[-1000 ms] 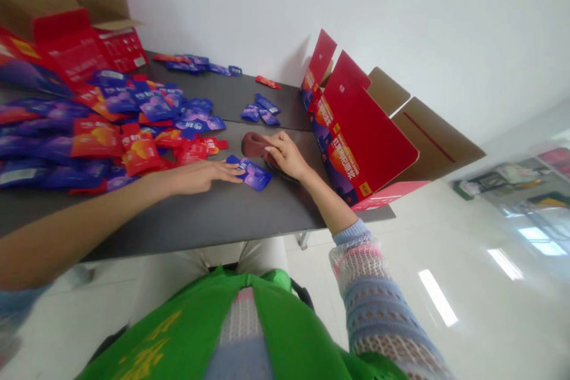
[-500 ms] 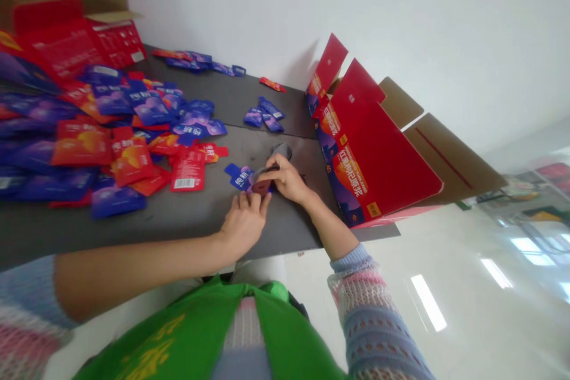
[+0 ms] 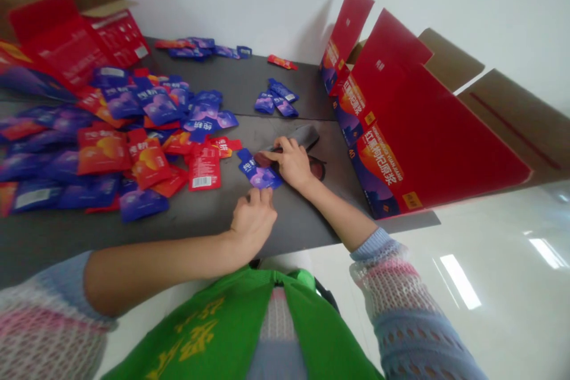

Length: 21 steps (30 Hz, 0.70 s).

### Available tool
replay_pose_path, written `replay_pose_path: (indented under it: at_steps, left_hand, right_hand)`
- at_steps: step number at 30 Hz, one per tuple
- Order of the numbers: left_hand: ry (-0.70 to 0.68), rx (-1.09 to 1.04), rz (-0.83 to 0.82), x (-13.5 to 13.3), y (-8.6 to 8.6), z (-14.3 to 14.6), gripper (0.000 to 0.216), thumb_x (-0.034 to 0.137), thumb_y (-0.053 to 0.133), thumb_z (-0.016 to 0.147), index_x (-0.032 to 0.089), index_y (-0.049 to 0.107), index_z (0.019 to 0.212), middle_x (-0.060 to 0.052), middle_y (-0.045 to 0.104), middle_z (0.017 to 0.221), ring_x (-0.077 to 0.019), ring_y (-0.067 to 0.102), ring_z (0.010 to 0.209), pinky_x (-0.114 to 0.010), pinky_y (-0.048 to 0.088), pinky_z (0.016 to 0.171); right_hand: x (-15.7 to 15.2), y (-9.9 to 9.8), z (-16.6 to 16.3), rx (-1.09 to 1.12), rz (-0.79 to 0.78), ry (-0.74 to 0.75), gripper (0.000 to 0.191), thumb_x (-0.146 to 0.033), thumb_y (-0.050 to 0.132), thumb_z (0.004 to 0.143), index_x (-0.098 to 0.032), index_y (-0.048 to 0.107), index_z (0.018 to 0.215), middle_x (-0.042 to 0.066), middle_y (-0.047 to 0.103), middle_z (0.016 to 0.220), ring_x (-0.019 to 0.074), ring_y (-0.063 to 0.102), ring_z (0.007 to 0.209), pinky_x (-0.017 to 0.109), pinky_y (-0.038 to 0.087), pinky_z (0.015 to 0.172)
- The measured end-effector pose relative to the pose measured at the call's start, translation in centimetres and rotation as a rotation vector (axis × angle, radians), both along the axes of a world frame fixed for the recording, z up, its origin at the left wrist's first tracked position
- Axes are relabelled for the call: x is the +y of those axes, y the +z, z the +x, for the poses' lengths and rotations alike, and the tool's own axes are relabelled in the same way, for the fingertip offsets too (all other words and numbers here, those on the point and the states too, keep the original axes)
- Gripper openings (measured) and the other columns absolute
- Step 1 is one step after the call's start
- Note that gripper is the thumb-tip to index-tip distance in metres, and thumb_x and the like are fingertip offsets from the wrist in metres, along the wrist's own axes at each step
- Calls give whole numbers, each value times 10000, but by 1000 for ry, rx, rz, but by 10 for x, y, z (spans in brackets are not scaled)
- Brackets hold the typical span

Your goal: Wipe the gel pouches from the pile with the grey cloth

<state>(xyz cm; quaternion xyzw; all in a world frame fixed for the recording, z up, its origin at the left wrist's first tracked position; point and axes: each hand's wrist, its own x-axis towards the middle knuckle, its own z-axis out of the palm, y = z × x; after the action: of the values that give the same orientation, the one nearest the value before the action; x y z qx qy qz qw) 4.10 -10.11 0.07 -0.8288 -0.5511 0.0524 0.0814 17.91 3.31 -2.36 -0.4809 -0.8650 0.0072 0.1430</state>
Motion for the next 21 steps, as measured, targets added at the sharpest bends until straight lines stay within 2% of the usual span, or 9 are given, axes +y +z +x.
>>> replay_pose_path:
  at_steps: [3, 5, 7, 9, 12, 14, 16, 19, 21]
  left_hand:
    - [39, 0, 9, 3, 2, -9, 420, 17, 362, 914, 24, 728, 1120, -202, 685, 963, -294, 645, 862, -364, 485, 622]
    - [37, -40, 48, 6, 1, -14, 414, 40, 372, 919, 36, 733, 1121, -213, 699, 1014, -304, 662, 899, -378, 506, 664]
    - [-2, -107, 117, 9, -4, -17, 423, 82, 389, 930, 36, 698, 1216, -244, 672, 1207, -332, 651, 1063, -395, 529, 768]
    - [-37, -154, 158, 10, -12, -17, 476, 107, 416, 916, -3, 613, 1335, -272, 569, 1398, -363, 581, 1237, -409, 526, 880]
    - [-35, -164, 108, 11, -22, -15, 597, 83, 445, 855, -75, 484, 1429, -299, 479, 1481, -376, 516, 1334, -415, 507, 968]
    - [-23, -163, 78, 13, -23, -13, 634, 73, 464, 827, -83, 462, 1441, -299, 459, 1497, -375, 493, 1359, -413, 497, 998]
    - [-19, -142, 70, 15, -21, -11, 614, 68, 468, 831, -78, 485, 1427, -305, 455, 1496, -380, 478, 1372, -422, 488, 1018]
    - [-18, -83, 35, 17, -15, -7, 516, 41, 398, 885, -58, 570, 1361, -314, 559, 1391, -365, 556, 1299, -426, 510, 984]
    - [0, -63, 13, 17, -12, -4, 499, 25, 342, 914, -39, 604, 1334, -303, 611, 1330, -344, 610, 1238, -405, 539, 930]
  right_hand:
    - [21, -6, 30, 123, 14, -154, 421, -202, 410, 1006, -382, 683, 1270, 87, 579, 1205, 267, 490, 1097, 408, 439, 887]
    - [34, -8, 55, 293, 26, -209, 397, -229, 444, 994, -325, 650, 1319, 82, 609, 1151, 245, 537, 1059, 404, 461, 908]
    - [43, -7, 73, 495, 76, -217, 378, -325, 555, 955, -262, 634, 1319, 73, 642, 1123, 235, 573, 1031, 405, 474, 937]
    - [46, -4, 80, 673, 151, -210, 409, -427, 654, 894, -228, 646, 1250, 66, 666, 1120, 233, 594, 1021, 402, 481, 952]
    - [36, 1, 70, 811, 211, -140, 391, -498, 671, 875, -212, 667, 1142, 59, 680, 1081, 224, 609, 1007, 377, 490, 939]
    - [21, 3, 56, 797, 181, -37, 369, -490, 641, 905, -212, 683, 1143, 58, 679, 1061, 213, 608, 1004, 355, 487, 930]
    - [4, 3, 41, 693, 92, 80, 362, -460, 605, 940, -232, 688, 1208, 51, 668, 1057, 195, 602, 994, 328, 484, 912]
    - [-16, 1, 25, 387, -42, 258, 351, -424, 583, 960, -297, 687, 1271, 40, 642, 1054, 182, 586, 970, 299, 477, 855]
    - [-22, 1, 17, 204, -60, 294, 356, -420, 570, 966, -341, 672, 1298, 42, 630, 1092, 189, 568, 985, 304, 464, 839]
